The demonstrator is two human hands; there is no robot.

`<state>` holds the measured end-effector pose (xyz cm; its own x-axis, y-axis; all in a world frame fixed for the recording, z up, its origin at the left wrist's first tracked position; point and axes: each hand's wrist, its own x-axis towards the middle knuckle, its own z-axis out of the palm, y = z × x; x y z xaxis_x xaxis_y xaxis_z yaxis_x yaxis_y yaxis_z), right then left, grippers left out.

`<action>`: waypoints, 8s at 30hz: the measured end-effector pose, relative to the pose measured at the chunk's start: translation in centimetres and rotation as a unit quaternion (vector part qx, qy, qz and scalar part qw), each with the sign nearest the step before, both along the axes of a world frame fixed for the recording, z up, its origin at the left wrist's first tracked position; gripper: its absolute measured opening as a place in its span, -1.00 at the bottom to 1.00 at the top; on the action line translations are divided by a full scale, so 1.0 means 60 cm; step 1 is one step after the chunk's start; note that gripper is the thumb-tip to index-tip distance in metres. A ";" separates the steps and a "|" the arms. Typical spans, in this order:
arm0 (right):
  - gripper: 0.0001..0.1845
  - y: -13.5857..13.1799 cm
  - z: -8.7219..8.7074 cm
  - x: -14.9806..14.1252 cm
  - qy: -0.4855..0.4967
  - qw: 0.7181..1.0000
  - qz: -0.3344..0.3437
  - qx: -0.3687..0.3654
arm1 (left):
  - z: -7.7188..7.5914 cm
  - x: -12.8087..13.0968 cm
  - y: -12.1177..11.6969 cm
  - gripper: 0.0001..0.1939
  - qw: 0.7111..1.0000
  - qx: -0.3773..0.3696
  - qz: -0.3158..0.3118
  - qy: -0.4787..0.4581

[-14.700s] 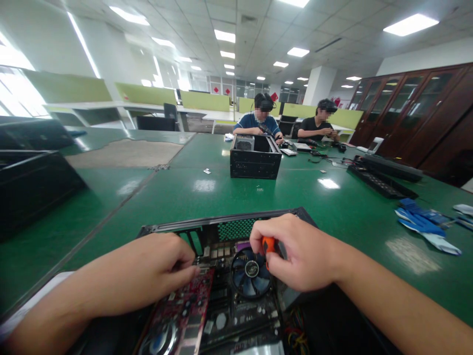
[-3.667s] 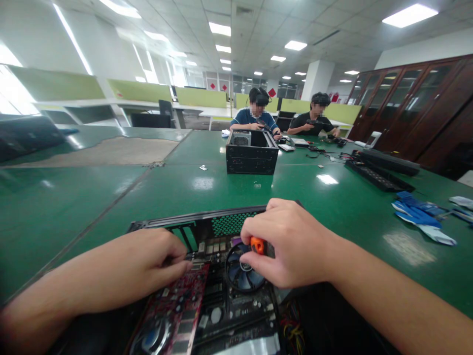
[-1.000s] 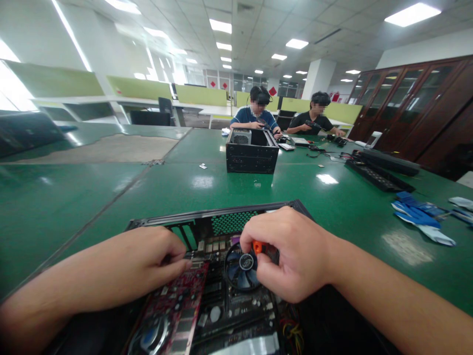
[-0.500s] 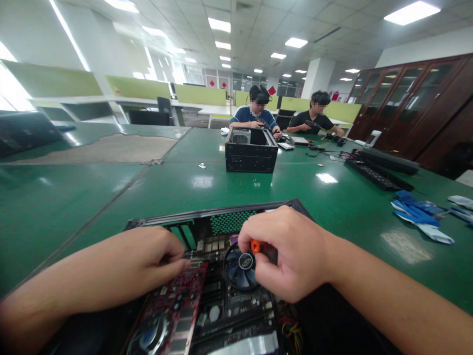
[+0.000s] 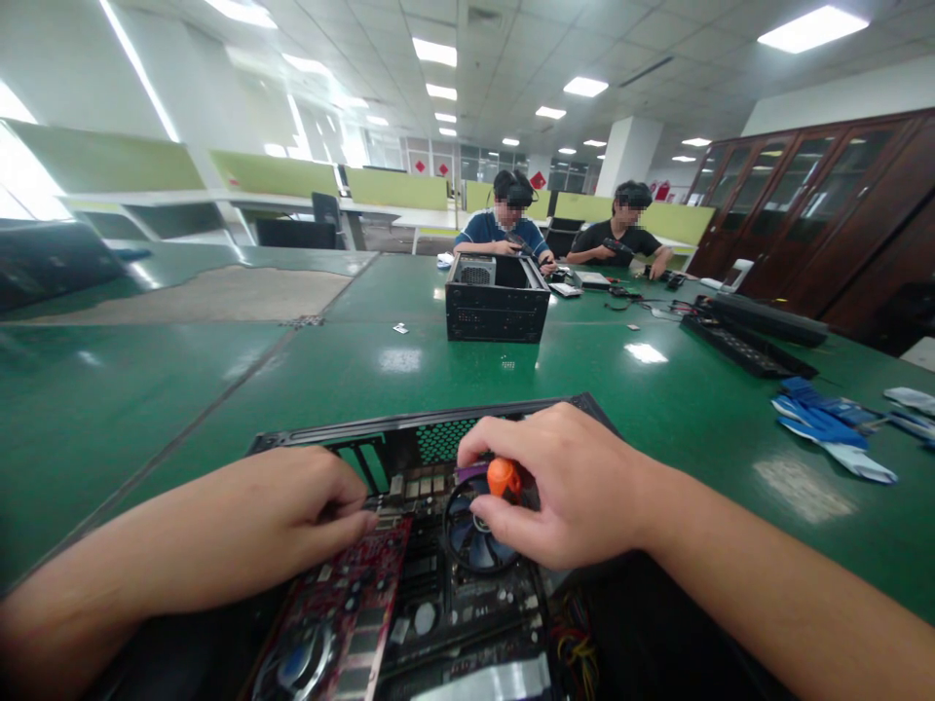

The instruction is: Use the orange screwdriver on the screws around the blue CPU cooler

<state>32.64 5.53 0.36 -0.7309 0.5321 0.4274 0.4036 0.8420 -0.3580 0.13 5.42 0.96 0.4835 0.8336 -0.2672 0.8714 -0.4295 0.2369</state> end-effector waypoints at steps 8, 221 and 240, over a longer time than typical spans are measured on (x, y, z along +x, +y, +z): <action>-0.78 0.001 -0.002 0.000 0.140 0.981 0.045 -0.129 | -0.002 -0.002 -0.001 -0.53 1.000 -0.001 0.001 -0.005; -0.57 -0.022 -0.030 -0.048 -0.054 0.995 -0.043 0.076 | 0.001 -0.001 0.017 -0.52 1.000 -0.027 -0.007 0.006; -0.90 -0.008 -0.006 -0.013 0.052 0.978 -0.132 0.151 | 0.003 -0.007 0.021 -0.49 1.000 -0.011 -0.013 -0.010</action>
